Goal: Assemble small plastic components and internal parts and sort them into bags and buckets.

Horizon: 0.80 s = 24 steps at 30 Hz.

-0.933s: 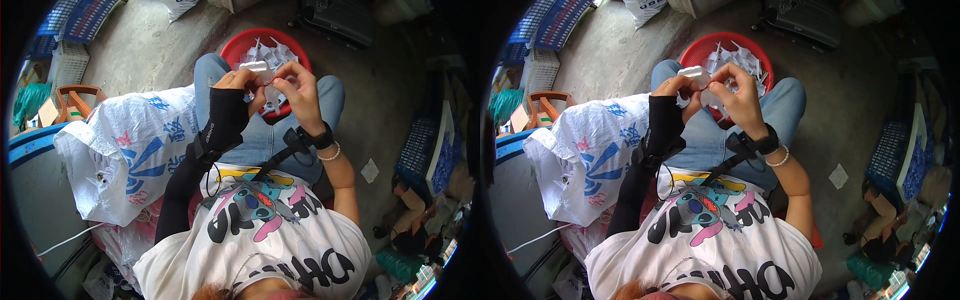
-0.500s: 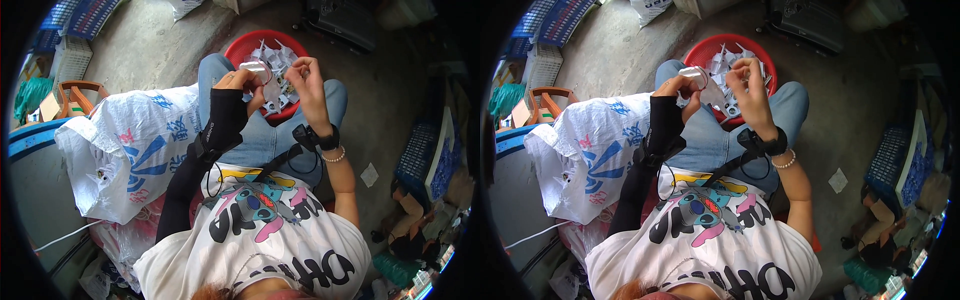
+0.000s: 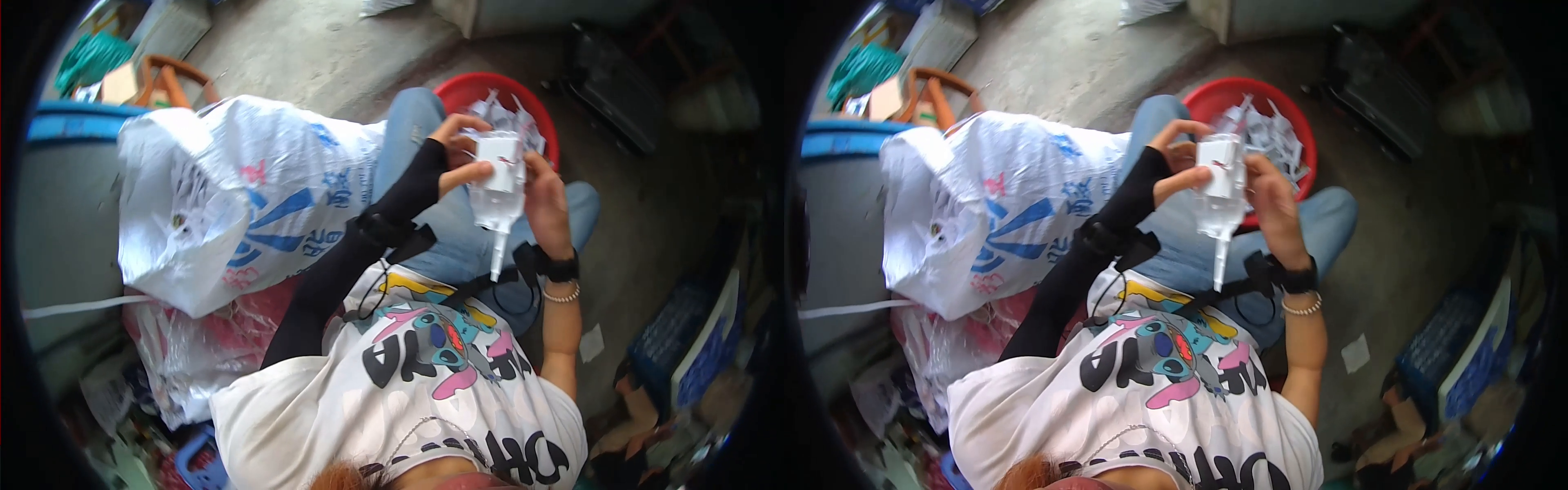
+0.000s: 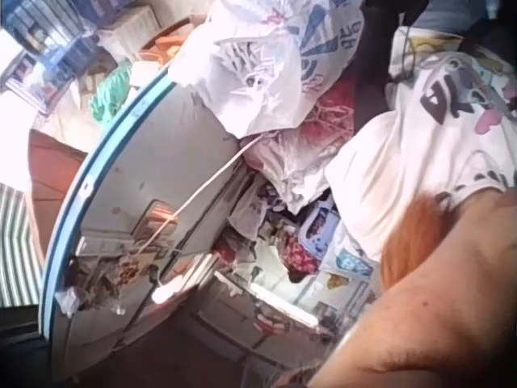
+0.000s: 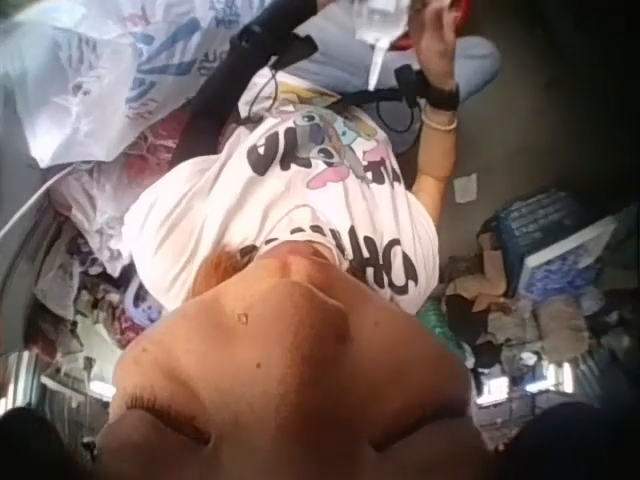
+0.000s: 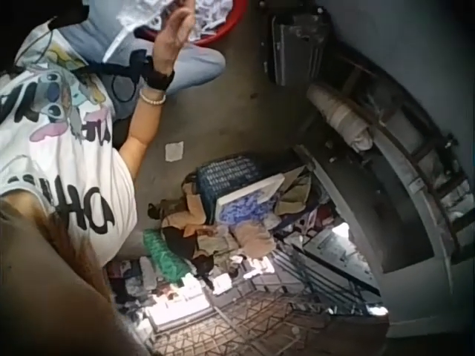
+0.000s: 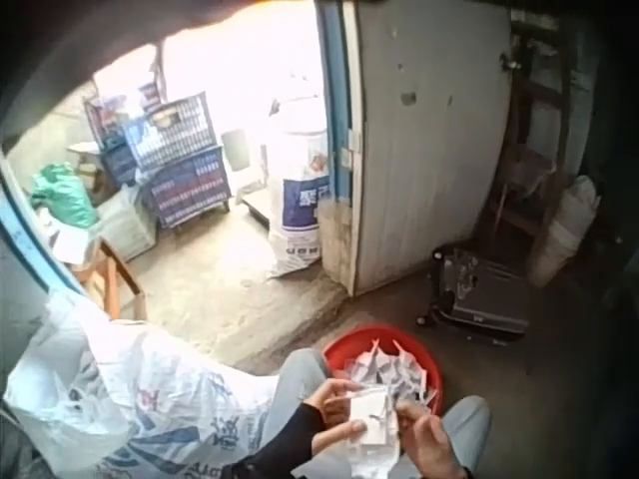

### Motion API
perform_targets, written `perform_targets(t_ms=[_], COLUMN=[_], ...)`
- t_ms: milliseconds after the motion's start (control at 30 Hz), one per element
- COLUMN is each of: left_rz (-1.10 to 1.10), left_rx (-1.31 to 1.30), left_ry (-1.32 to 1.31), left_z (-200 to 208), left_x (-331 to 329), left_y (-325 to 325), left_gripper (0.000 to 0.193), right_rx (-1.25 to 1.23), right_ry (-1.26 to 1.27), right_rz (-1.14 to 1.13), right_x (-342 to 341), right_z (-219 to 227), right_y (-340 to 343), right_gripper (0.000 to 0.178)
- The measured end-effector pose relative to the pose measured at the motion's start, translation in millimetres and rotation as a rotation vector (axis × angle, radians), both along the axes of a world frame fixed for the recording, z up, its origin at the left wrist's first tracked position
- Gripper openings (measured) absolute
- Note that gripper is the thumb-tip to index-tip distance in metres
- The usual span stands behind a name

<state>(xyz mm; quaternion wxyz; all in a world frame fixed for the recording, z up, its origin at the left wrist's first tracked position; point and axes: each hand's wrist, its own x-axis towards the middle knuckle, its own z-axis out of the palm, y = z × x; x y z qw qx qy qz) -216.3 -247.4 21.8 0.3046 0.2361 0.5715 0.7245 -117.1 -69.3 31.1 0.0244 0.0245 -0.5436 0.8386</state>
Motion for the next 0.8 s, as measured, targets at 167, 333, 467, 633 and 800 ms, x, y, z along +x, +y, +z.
perform_targets(t_ms=[167, 333, 467, 633, 800], left_rz=[-0.055, -0.105, -0.021, 0.156, 0.226], left_rx=[0.123, 0.228, 0.156, 0.282, 0.307], left_ry=[-0.155, -0.33, -0.366, -0.49, -0.392], left_z=[-1.2, -10.9, -11.2, -29.2, -16.3], left_x=[6.5, 4.7, -0.9, 4.8, -6.4], left_y=[-2.2, -15.0, -48.1, -69.0, -69.0], left_gripper=[0.049, 0.052, 0.048, 0.046, 0.05], right_rx=[0.006, 0.323, 1.032, 1.255, 1.226], right_ry=[-0.092, 0.057, 0.441, 0.513, -0.118], right_rz=[-0.052, -0.001, -0.055, -0.159, -0.156], right_x=[-0.1, -12.1, -35.4, -83.5, -126.9], right_z=[-1.1, 0.1, 24.1, -48.3, -199.4], right_y=[-8.1, -3.3, -17.9, -9.8, 56.0], right_gripper=[0.025, 0.016, 0.017, 0.009, 0.015])
